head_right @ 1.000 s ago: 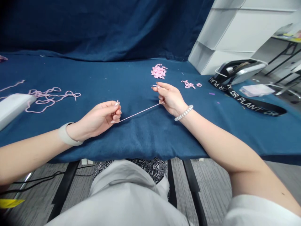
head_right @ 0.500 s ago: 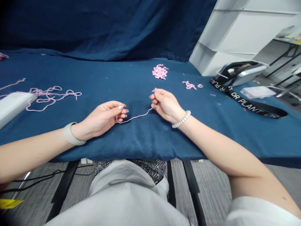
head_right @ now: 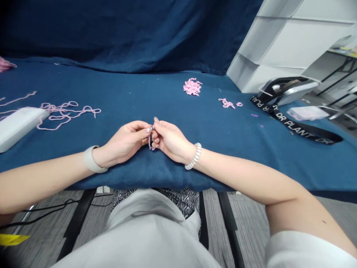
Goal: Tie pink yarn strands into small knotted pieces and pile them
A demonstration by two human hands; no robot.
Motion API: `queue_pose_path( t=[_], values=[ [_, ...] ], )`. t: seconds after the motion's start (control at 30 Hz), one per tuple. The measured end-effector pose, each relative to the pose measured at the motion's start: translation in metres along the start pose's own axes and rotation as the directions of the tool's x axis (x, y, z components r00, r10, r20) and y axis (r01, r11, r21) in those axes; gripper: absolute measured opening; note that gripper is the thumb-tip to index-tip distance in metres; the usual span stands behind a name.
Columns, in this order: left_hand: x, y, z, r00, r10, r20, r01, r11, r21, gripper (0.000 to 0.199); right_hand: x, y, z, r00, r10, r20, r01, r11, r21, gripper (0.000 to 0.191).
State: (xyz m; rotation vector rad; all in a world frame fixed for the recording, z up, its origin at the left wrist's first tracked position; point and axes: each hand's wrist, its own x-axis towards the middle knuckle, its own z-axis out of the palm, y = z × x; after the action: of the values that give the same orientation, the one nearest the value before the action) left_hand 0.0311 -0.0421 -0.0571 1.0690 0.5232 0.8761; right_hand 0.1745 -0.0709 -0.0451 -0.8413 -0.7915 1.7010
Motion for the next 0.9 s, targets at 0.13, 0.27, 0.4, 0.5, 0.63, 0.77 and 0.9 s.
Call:
queue_pose_path(
  t=[0.13,0.27,0.4,0.5,0.63,0.77,0.9],
  values=[
    [-0.001,-0.002,0.003,0.997,0.04,-0.072,-0.039,0.999,0.012,0.011,0.002,0.01,0.004,1.0,-0.015,-0.025,0.016,0.999,0.041,0.032],
    [0.0,-0.005,0.005,0.988,0.083,-0.129,-0.072,0.993,0.088,0.013,0.0,0.013,0.002,0.999,-0.039,-0.027,0.04,0.998,0.058,0.029],
    [0.0,-0.005,0.004,0.978,0.145,-0.151,-0.115,0.975,0.189,0.014,0.0,0.012,-0.001,0.999,-0.048,-0.024,0.049,0.995,0.087,0.031],
    [-0.001,-0.001,0.002,0.954,0.275,-0.121,-0.209,0.898,0.388,0.011,0.0,0.012,-0.002,0.999,-0.049,-0.004,0.049,0.993,0.107,0.034],
    [0.0,0.006,0.0,0.884,0.467,-0.034,-0.34,0.69,0.639,0.005,-0.001,0.011,-0.001,0.999,-0.054,0.002,0.053,0.992,0.112,0.031],
    [0.002,0.007,0.001,0.869,0.492,-0.051,-0.324,0.644,0.693,0.004,-0.001,0.012,-0.001,0.998,-0.054,-0.012,0.055,0.993,0.103,0.03],
    [0.003,0.005,0.002,0.866,0.495,-0.064,-0.319,0.647,0.692,0.006,0.0,0.013,0.0,0.998,-0.065,-0.018,0.066,0.991,0.117,0.03]
  ],
)
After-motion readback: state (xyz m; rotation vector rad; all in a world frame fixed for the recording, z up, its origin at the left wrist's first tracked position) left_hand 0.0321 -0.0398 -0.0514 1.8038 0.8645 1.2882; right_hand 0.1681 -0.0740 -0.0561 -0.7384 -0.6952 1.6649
